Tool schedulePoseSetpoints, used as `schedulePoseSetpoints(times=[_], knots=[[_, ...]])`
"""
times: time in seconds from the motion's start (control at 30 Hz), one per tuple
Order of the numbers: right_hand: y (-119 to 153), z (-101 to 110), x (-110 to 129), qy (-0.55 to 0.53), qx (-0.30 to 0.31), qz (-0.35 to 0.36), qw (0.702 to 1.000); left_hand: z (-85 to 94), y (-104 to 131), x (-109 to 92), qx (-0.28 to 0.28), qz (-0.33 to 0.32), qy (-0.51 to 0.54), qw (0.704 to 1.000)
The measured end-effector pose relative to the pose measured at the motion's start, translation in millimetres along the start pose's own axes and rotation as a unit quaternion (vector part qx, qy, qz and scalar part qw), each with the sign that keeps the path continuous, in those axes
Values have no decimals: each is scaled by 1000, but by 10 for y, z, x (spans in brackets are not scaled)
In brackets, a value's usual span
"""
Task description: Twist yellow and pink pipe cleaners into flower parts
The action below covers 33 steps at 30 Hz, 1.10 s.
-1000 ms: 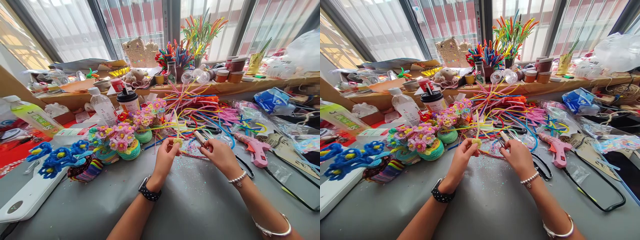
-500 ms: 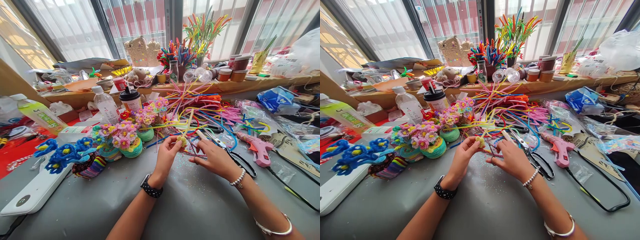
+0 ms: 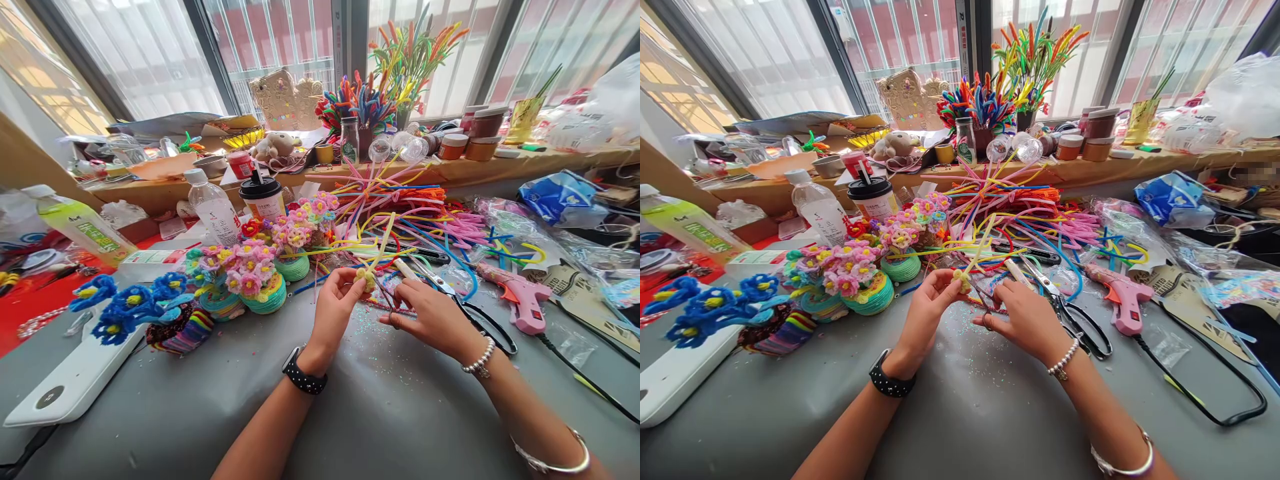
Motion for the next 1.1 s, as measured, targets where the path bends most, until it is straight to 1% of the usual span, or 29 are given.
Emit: schedulePoseSetpoints(times=[0.13,0.4,0.67,0.93,1.1], knots=[[-4,-12,15,-5,6,7,1000,-2,-4,7,1,2,-3,1000],[-12,-32,2,-19,18,-4,1000,-5,-4,4,-2,10,-4,1000],[-32,-59,-6,-8,36,-13,999,50,-29,17,-21,1,-3,1000],[-5,-9,-60,-18,24,-8,1000,98,-35,26,-41,0,-25,999],[12,-3,-50,-12,37,-16,999,103,-27,17,-42,-1,-43,998]])
Point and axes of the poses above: each hand's wrist, its own y-axis away from the middle knuckle, its own z-axis out of the back of the hand, x = y × z, the point moved 9 cm from there along -y, towards the middle knuckle, and after that the axes turned 10 degrees about -y, right-handed, at the moved point
